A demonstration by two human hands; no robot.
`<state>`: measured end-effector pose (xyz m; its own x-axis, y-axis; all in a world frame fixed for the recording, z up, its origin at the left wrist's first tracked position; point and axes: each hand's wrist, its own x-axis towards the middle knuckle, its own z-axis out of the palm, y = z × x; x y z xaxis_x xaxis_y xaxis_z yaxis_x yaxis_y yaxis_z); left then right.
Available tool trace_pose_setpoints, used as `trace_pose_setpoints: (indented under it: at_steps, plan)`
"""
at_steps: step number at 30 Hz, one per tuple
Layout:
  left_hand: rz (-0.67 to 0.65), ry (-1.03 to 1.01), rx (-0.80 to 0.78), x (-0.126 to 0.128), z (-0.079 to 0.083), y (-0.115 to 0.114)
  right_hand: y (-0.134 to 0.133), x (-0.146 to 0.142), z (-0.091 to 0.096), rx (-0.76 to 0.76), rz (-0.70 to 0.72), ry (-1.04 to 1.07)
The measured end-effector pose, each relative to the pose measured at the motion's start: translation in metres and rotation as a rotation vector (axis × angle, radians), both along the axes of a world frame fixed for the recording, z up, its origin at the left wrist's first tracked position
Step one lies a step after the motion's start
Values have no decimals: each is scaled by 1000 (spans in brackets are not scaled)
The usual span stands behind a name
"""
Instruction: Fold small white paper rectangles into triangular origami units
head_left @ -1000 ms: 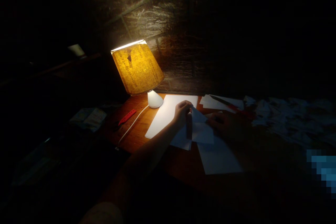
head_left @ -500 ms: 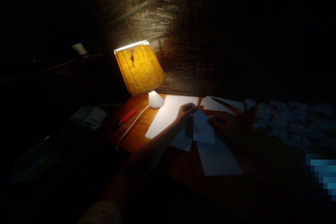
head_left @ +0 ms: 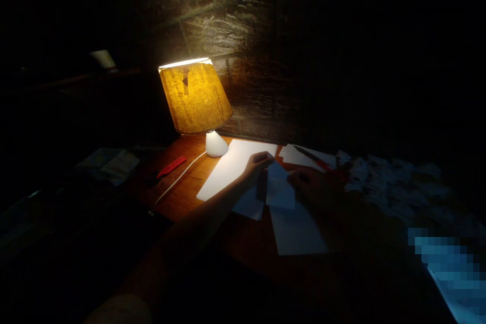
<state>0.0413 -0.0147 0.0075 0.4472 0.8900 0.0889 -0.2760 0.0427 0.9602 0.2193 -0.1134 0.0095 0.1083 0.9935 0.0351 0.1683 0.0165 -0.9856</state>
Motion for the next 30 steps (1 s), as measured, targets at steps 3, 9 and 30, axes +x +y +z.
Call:
trace_pose_setpoints:
  at_steps: [3, 9, 30]
  plan:
    - [-3, 4, -17, 0, -3, 1, 0, -1, -2, 14, -5, 50]
    - [14, -16, -36, 3, 0, 1, -4, -2, 1, 1, 8, 81]
    - [2, -65, -66, 0, -3, 5, -6, -4, 0, 14, 22, 104]
